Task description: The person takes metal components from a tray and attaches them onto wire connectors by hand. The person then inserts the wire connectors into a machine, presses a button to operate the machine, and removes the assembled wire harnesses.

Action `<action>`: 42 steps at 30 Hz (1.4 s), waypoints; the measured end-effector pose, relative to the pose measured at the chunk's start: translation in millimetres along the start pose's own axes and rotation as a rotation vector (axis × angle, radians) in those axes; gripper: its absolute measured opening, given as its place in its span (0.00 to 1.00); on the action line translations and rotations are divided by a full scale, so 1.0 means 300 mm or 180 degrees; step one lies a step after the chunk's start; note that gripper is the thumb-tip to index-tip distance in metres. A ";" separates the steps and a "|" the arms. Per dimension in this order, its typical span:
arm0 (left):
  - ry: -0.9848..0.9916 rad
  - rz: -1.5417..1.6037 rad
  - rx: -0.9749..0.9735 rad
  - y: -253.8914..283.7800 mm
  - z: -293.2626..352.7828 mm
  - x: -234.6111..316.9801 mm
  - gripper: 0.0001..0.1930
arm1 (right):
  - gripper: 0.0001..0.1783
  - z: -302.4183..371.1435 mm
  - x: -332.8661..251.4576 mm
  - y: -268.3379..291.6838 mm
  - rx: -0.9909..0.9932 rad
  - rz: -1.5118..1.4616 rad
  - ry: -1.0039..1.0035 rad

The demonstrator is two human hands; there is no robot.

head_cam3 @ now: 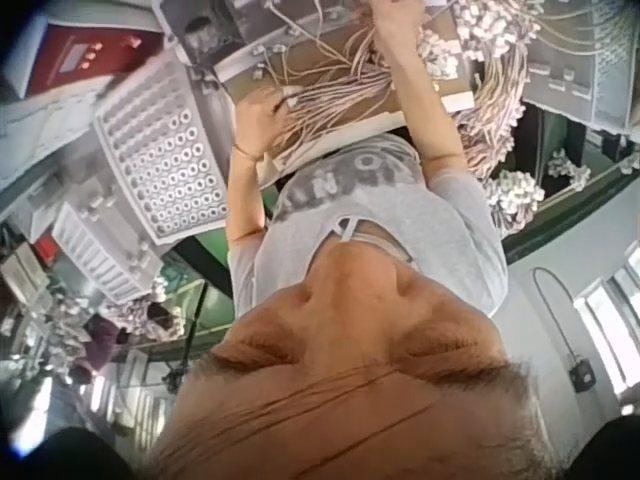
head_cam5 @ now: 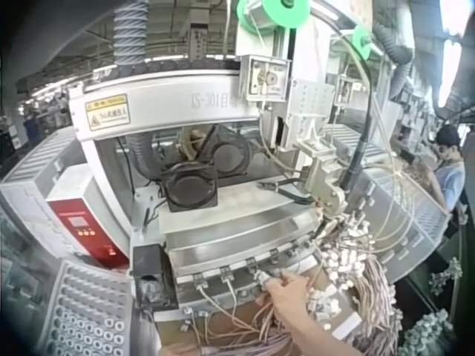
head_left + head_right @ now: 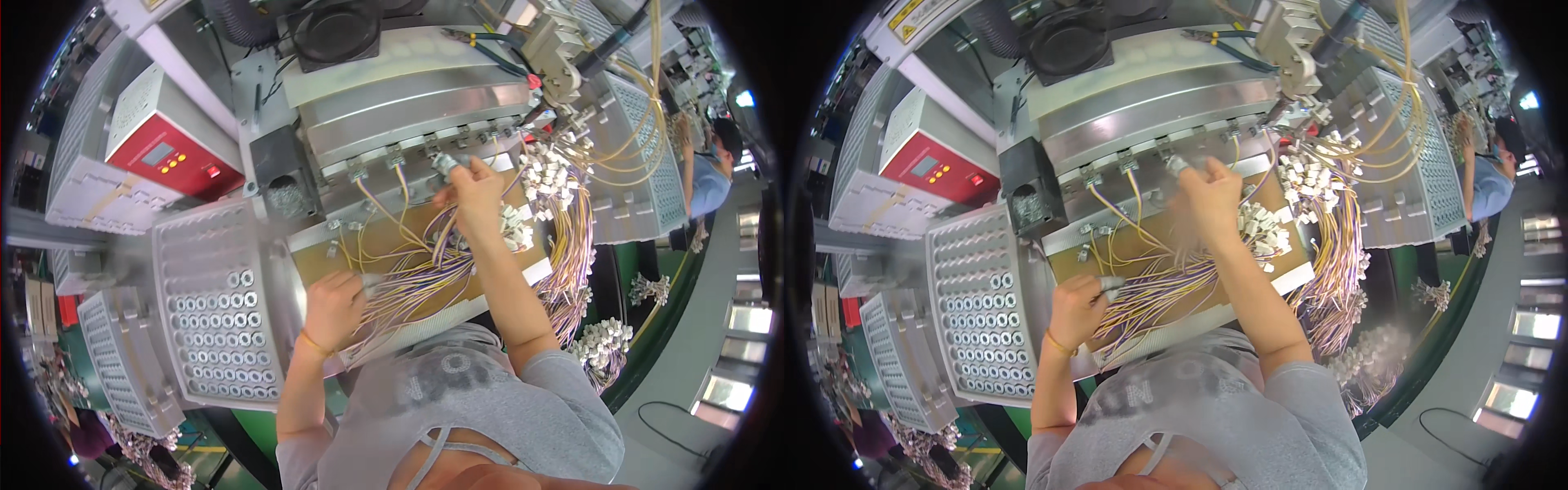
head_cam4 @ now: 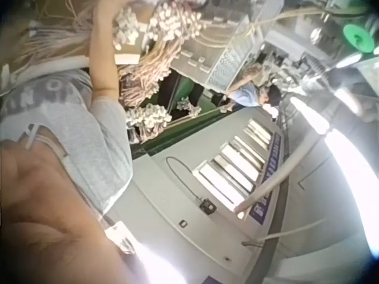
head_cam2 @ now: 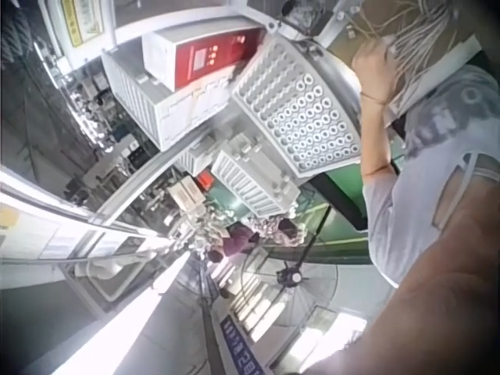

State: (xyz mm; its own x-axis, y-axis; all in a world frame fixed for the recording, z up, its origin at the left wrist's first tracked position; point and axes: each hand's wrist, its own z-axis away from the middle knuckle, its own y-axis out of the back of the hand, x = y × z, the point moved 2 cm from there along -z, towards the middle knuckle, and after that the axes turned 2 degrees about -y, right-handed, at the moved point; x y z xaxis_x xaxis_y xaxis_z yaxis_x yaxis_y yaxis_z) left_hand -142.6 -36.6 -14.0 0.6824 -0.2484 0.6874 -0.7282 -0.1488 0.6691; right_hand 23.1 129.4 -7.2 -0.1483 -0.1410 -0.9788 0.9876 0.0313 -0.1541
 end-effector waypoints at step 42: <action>0.1787 0.3535 0.1283 0.061 0.041 0.017 0.18 | 0.02 0.274 -0.022 -0.141 -0.2174 0.1151 0.0256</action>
State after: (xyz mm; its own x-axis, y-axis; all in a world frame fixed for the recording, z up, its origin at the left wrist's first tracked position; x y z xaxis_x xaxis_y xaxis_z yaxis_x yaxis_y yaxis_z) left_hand -153.2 -52.4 -1.6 -0.4289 -0.0072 0.9033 -0.8174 -0.4227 -0.3915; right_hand -13.4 47.7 16.7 0.1480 0.0655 -0.9868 0.7278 0.6684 0.1535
